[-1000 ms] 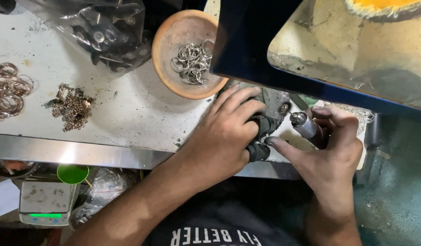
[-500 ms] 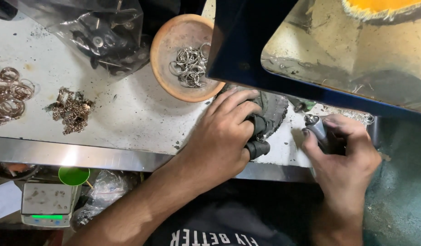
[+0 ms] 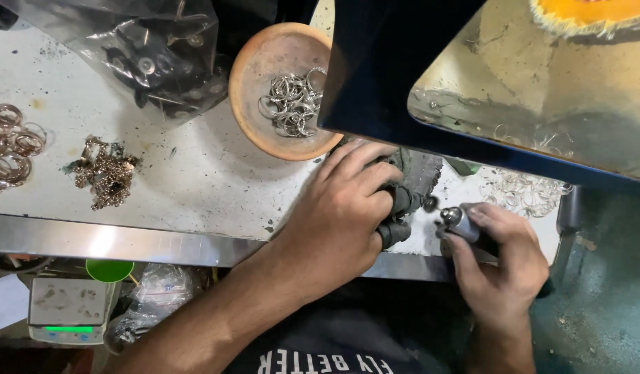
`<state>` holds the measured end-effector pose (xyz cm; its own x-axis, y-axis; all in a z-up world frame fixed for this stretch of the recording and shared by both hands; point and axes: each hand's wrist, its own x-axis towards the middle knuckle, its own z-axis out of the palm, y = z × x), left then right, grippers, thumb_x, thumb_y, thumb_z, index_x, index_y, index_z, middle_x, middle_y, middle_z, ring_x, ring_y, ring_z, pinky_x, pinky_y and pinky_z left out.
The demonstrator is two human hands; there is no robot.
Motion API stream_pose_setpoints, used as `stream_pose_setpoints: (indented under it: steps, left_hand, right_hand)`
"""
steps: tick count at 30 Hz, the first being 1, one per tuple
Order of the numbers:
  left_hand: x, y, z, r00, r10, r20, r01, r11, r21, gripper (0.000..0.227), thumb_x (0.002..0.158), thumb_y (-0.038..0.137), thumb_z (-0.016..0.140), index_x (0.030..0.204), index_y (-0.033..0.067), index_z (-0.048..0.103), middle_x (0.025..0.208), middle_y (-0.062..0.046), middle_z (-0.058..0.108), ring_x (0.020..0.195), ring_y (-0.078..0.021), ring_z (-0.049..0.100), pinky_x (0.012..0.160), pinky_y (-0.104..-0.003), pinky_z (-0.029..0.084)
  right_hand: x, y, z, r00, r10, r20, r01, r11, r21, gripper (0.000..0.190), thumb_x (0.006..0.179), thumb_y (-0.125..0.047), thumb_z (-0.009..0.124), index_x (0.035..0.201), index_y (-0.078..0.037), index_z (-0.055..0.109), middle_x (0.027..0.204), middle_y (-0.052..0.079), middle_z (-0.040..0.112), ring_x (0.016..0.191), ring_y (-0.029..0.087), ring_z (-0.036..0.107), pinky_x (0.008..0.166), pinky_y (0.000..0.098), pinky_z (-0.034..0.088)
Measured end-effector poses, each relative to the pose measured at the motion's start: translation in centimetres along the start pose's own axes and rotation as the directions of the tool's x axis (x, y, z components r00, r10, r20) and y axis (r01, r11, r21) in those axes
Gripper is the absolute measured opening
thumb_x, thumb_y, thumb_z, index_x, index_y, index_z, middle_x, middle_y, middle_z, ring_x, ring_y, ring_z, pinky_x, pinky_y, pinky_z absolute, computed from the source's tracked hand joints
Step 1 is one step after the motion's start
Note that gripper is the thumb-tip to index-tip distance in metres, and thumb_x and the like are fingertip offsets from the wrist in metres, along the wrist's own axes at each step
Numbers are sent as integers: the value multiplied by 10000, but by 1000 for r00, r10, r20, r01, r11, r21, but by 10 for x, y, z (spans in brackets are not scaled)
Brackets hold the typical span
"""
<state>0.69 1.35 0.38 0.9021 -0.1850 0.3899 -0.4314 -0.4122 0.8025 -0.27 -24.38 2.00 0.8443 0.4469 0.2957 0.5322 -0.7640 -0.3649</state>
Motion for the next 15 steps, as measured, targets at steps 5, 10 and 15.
stream_pose_setpoints:
  steps: [5, 10, 15]
  left_hand:
    - [0, -2, 5, 1000, 13, -18, -12, 1000, 26, 191, 546, -173, 590, 713, -93, 638, 1063, -194, 672, 1220, -431, 559, 1090, -554, 441]
    - [0, -2, 6, 1000, 11, -26, -9, 998, 60, 206, 538, -138, 586, 734, -93, 630, 1062, -189, 662, 1192, -429, 564, 1092, -542, 435]
    - [1, -1, 6, 1000, 10, -28, -8, 998, 58, 220, 531, -180, 547, 715, -79, 617, 1041, -173, 646, 1154, -413, 563, 1089, -520, 440]
  right_hand:
    - [13, 10, 12, 984, -177, 13, 177, 984, 34, 370, 844, -114, 874, 1072, 49, 633, 1044, 211, 736, 927, 350, 737, 843, 445, 564]
    - [25, 11, 16, 983, -155, 101, 139, 978, 152, 396, 820, -241, 853, 1059, -6, 642, 1025, 193, 736, 900, 327, 733, 829, 406, 548]
    - [26, 14, 16, 979, -135, 153, 109, 980, 167, 217, 888, -149, 739, 1046, -23, 660, 1052, 178, 742, 920, 335, 711, 873, 411, 534]
